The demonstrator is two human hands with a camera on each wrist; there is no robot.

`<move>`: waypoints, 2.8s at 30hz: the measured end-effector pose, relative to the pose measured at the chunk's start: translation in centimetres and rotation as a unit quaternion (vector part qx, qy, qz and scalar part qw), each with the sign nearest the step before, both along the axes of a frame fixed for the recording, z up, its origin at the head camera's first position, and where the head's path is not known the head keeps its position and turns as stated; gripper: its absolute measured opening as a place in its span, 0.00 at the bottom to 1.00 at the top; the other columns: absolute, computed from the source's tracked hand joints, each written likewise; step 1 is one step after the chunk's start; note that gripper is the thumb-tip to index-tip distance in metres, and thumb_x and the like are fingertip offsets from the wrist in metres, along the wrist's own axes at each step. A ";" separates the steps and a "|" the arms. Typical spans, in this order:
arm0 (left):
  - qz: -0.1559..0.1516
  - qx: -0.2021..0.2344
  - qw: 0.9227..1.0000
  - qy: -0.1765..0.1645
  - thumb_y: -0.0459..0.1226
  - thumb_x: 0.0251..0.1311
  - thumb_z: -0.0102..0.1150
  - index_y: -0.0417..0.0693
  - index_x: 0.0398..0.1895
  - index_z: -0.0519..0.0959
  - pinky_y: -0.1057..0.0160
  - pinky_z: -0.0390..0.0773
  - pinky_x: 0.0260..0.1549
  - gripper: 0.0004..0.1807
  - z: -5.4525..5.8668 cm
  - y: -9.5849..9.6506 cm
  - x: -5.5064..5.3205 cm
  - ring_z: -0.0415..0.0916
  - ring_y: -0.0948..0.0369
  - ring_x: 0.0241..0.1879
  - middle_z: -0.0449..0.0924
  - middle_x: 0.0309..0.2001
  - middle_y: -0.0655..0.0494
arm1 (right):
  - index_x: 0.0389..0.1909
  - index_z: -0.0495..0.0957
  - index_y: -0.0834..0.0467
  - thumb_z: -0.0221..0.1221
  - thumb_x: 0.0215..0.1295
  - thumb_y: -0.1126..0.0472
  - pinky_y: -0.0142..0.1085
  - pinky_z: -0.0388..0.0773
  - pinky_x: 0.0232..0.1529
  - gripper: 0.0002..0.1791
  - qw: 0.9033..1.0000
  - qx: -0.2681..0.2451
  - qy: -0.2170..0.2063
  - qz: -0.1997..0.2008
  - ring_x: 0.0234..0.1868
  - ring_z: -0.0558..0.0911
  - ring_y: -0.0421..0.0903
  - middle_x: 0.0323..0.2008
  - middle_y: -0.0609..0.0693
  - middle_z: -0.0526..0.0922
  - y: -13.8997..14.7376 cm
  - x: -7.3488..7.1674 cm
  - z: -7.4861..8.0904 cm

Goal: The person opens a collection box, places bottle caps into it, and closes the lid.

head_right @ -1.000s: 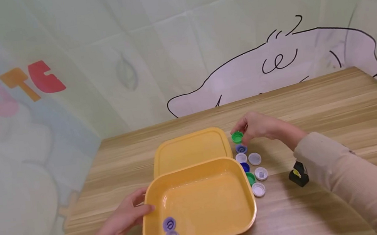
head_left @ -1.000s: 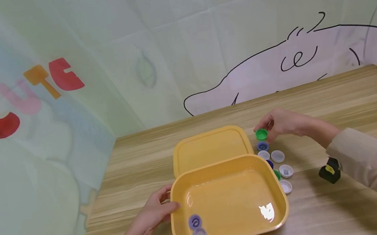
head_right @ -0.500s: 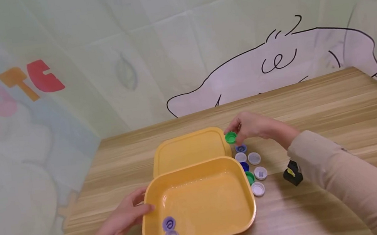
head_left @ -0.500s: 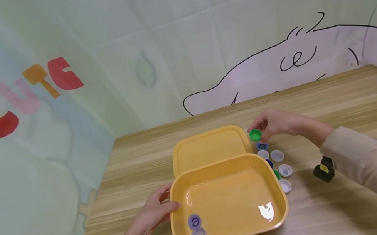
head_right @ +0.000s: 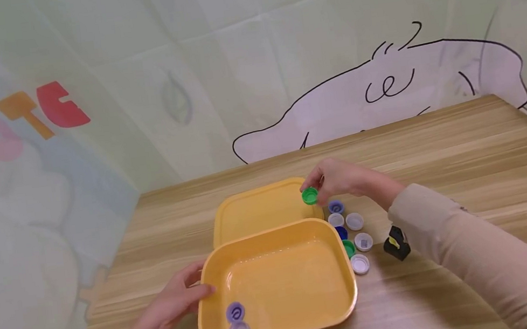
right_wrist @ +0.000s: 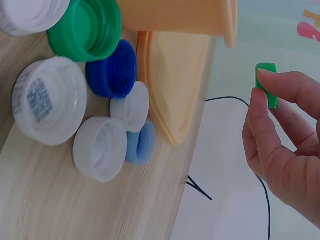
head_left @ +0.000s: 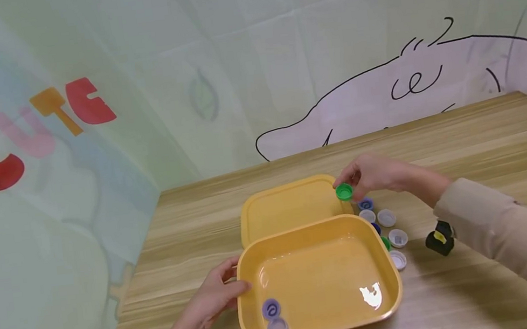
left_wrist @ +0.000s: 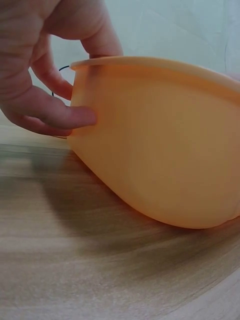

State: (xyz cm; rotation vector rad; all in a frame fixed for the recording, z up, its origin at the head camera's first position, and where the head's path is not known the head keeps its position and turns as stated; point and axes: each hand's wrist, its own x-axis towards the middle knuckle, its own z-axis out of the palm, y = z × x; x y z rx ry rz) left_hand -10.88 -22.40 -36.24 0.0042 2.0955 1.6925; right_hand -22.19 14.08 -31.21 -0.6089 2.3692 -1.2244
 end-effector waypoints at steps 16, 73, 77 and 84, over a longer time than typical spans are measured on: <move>0.003 -0.004 1.000 -0.002 0.28 0.49 0.55 0.31 0.64 0.59 0.56 0.82 0.36 0.35 0.2 0.0 -0.1 0.78 0.56 0.37 0.70 0.49 0.40 | 0.48 0.78 0.68 0.64 0.48 0.76 0.32 0.79 0.36 0.21 1.000 0.003 0.003 0.020 0.34 0.72 0.47 0.33 0.52 0.80 -1.9 -0.2 -0.2; -0.004 0.004 1.000 -0.004 0.28 0.51 0.54 0.30 0.65 0.57 0.55 0.82 0.36 0.35 0.0 -0.1 -0.1 0.78 0.55 0.37 0.70 0.50 0.40 | 0.45 0.80 0.67 0.63 0.45 0.78 0.30 0.78 0.33 0.20 0.995 -0.003 -0.022 0.095 0.31 0.74 0.43 0.32 0.51 0.80 -7.6 1.0 -0.2; -0.003 0.002 1.000 -0.003 0.28 0.50 0.55 0.30 0.64 0.58 0.55 0.82 0.37 0.35 0.1 -0.1 0.0 0.78 0.55 0.38 0.70 0.51 0.39 | 0.44 0.81 0.67 0.63 0.45 0.78 0.29 0.78 0.32 0.20 0.995 -0.006 -0.019 0.102 0.29 0.73 0.43 0.32 0.50 0.81 -8.0 1.1 -0.2; -0.003 0.006 1.000 -0.004 0.28 0.50 0.55 0.30 0.64 0.58 0.56 0.82 0.36 0.35 -0.1 -0.1 -0.2 0.78 0.56 0.37 0.71 0.48 0.41 | 0.44 0.80 0.68 0.63 0.45 0.78 0.29 0.78 0.31 0.20 0.994 0.002 -0.011 0.108 0.28 0.72 0.42 0.31 0.50 0.81 -8.3 1.1 -0.1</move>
